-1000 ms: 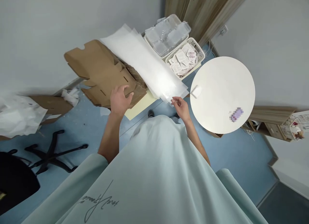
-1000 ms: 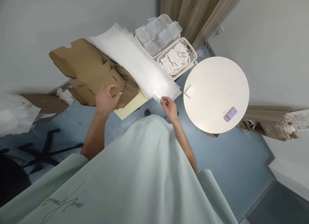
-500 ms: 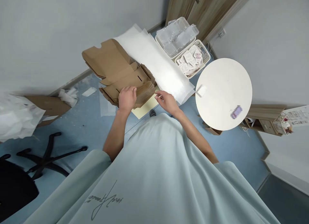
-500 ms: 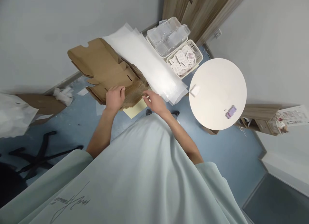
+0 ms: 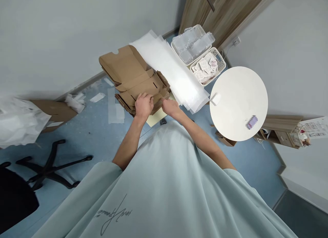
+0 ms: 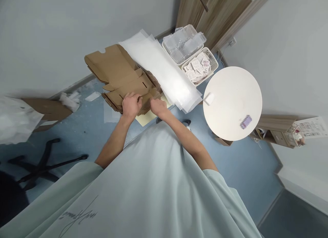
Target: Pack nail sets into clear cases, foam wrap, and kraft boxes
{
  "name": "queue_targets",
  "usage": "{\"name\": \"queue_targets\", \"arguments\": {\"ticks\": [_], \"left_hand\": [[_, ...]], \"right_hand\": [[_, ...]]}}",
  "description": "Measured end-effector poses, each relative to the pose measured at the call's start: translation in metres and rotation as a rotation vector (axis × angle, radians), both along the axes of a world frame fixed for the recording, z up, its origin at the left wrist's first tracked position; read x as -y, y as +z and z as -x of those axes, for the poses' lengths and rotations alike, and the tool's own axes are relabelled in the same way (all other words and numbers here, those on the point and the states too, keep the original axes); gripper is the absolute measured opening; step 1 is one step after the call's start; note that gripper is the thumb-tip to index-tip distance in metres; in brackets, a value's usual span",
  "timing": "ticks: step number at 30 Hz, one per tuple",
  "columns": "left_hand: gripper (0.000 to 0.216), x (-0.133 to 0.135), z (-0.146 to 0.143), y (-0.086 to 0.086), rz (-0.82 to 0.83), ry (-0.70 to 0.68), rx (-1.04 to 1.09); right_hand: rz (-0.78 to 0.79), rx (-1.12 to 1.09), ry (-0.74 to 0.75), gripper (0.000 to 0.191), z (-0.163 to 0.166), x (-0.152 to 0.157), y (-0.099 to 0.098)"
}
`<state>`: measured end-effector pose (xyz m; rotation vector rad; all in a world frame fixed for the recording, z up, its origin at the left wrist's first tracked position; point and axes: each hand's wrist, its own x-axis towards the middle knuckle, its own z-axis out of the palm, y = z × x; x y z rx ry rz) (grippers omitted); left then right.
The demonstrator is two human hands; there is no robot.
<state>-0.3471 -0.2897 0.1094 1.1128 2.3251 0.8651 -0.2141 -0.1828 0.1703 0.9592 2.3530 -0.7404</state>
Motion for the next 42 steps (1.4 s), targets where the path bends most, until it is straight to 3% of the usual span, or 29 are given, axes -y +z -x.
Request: {"name": "queue_targets", "arguments": {"ticks": [5,12,16,21,25,28,31,35,38,42], "left_hand": [[0.02,0.009,0.001,0.029,-0.118,0.036,0.025],[0.034,0.013,0.009,0.107,-0.424,0.08,-0.159],[0.04,0.004,0.006,0.139,-0.564,0.01,-0.266],[0.044,-0.022,-0.023,0.155,-0.572,-0.181,-0.231],[0.044,-0.054,-0.062,0.154,-0.582,-0.44,-0.152],[0.044,-0.081,-0.096,0.148,-0.588,-0.658,-0.094],[0.049,-0.107,-0.134,0.141,-0.574,-0.838,-0.056],[0.057,-0.141,-0.191,0.122,-0.501,-1.002,-0.035],[0.061,-0.167,-0.239,0.097,-0.456,-1.121,-0.021],[0.063,-0.202,-0.306,0.051,-0.418,-1.231,-0.036]], "right_hand": [[0.033,0.012,-0.01,0.027,0.006,-0.007,-0.009],[0.119,-0.018,-0.003,0.038,0.006,-0.017,0.0],[0.174,-0.302,-0.144,0.041,-0.029,-0.025,0.03],[0.04,-0.778,-0.535,0.049,-0.117,-0.049,0.103],[-0.209,-0.981,-0.77,0.063,-0.188,-0.063,0.151],[-0.342,-1.023,-0.876,0.064,-0.235,-0.069,0.156],[-0.409,-1.015,-0.976,0.058,-0.281,-0.078,0.137],[-0.373,-1.039,-1.177,0.047,-0.345,-0.092,0.103],[-0.314,-1.031,-1.327,0.04,-0.395,-0.103,0.081],[-0.253,-0.97,-1.449,0.037,-0.463,-0.12,0.048]]}}
